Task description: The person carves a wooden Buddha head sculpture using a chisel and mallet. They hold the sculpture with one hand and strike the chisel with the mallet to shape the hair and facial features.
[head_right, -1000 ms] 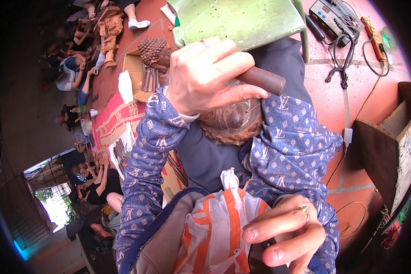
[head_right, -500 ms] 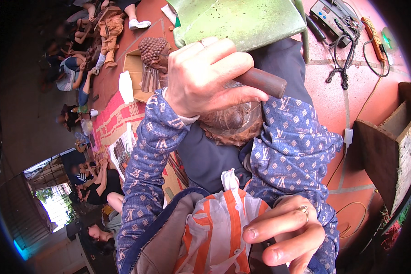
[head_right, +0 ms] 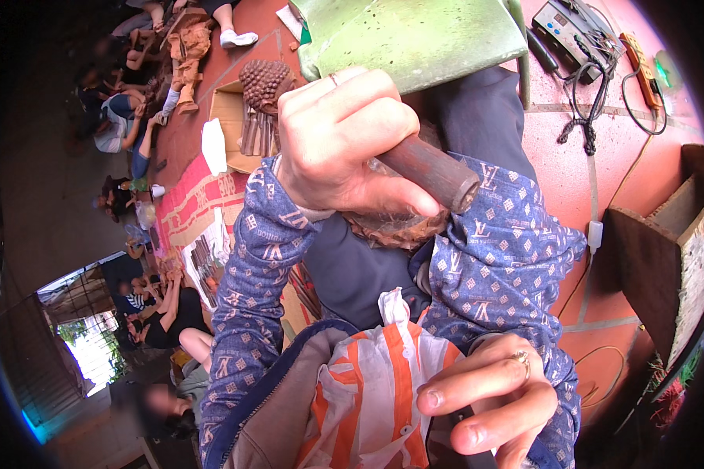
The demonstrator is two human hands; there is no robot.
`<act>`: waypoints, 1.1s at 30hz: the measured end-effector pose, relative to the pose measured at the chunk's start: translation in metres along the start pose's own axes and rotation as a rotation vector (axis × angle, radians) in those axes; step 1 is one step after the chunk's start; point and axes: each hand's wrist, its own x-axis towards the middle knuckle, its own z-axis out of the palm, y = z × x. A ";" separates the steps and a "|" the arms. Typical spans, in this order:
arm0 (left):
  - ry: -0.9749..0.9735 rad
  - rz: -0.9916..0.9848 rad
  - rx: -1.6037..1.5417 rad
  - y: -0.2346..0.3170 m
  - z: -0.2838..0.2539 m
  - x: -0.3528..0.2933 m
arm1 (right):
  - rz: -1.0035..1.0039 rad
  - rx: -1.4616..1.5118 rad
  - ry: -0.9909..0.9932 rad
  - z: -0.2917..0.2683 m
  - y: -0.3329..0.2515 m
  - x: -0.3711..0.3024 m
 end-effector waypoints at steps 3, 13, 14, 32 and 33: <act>0.025 0.019 0.026 0.001 -0.002 0.001 | 0.012 -0.029 0.008 0.002 -0.001 -0.002; 0.068 0.034 0.016 -0.005 -0.003 -0.003 | 0.038 -0.083 0.004 0.012 -0.003 -0.003; 0.078 0.031 0.012 -0.004 -0.002 -0.003 | 0.039 -0.088 0.000 0.013 -0.003 -0.002; 0.802 -0.231 -0.365 -0.012 -0.008 0.000 | 0.073 -0.062 -0.070 0.020 -0.001 -0.003; 0.766 -0.210 -0.366 -0.016 -0.010 0.004 | 0.078 -0.060 -0.078 0.020 -0.001 -0.002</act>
